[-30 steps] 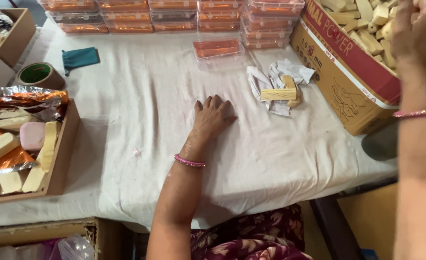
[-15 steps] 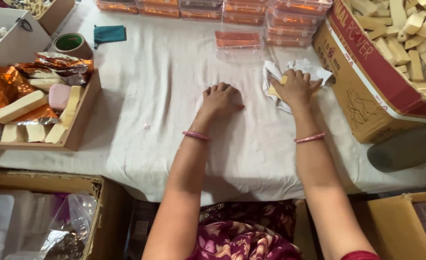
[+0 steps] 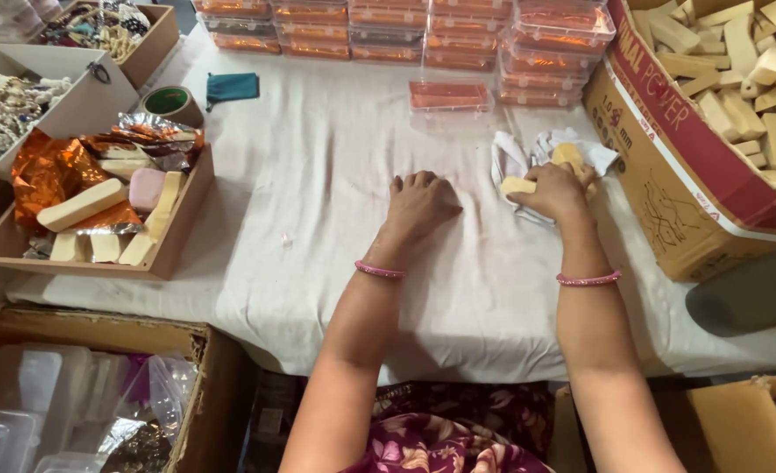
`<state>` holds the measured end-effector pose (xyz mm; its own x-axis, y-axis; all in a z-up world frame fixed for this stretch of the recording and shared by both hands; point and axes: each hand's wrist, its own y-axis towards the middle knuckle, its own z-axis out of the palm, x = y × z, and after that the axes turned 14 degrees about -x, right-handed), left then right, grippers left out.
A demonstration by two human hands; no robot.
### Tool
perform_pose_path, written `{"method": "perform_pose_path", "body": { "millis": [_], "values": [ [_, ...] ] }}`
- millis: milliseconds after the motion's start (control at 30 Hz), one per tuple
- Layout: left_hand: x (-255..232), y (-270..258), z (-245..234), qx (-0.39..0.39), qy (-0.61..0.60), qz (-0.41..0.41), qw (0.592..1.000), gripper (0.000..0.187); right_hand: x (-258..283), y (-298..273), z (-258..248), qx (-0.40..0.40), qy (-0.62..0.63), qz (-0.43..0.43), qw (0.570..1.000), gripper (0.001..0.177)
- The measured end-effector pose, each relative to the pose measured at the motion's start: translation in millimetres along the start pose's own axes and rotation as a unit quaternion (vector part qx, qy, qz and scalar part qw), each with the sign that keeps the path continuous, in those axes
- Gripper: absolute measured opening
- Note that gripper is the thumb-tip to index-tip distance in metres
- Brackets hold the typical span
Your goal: Wrapping small wooden or soap blocks in foil and placing them into containers.
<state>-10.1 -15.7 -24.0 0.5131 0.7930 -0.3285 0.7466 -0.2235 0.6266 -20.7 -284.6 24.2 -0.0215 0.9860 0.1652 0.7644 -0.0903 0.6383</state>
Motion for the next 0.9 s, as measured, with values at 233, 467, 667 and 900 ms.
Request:
{"method": "perform_pose_path", "body": {
  "millis": [233, 467, 667, 900],
  "values": [
    [-5.7, -0.2, 2.0, 0.020, -0.002, -0.003, 1.000, 0.055, -56.5, 54.1, -48.1, -0.417, 0.033, -0.063, 0.906, 0.018],
    [-3.0, 0.0, 5.3, 0.039, -0.003, -0.010, 0.999, 0.057, -65.1, 74.1, -75.2, -0.509, -0.107, 0.000, 0.854, 0.021],
    [-12.1, 4.3, -8.9, 0.016, 0.023, 0.000, 1.000, 0.053, -45.6, 8.5, 63.8, -0.201, -0.084, 0.107, 0.970, 0.030],
    [-10.4, 3.7, -11.2, -0.016, 0.020, -0.030, 0.999, 0.042, -43.8, -8.4, 56.1, -0.168, -0.053, 0.184, 0.967, 0.050]
  ]
}}
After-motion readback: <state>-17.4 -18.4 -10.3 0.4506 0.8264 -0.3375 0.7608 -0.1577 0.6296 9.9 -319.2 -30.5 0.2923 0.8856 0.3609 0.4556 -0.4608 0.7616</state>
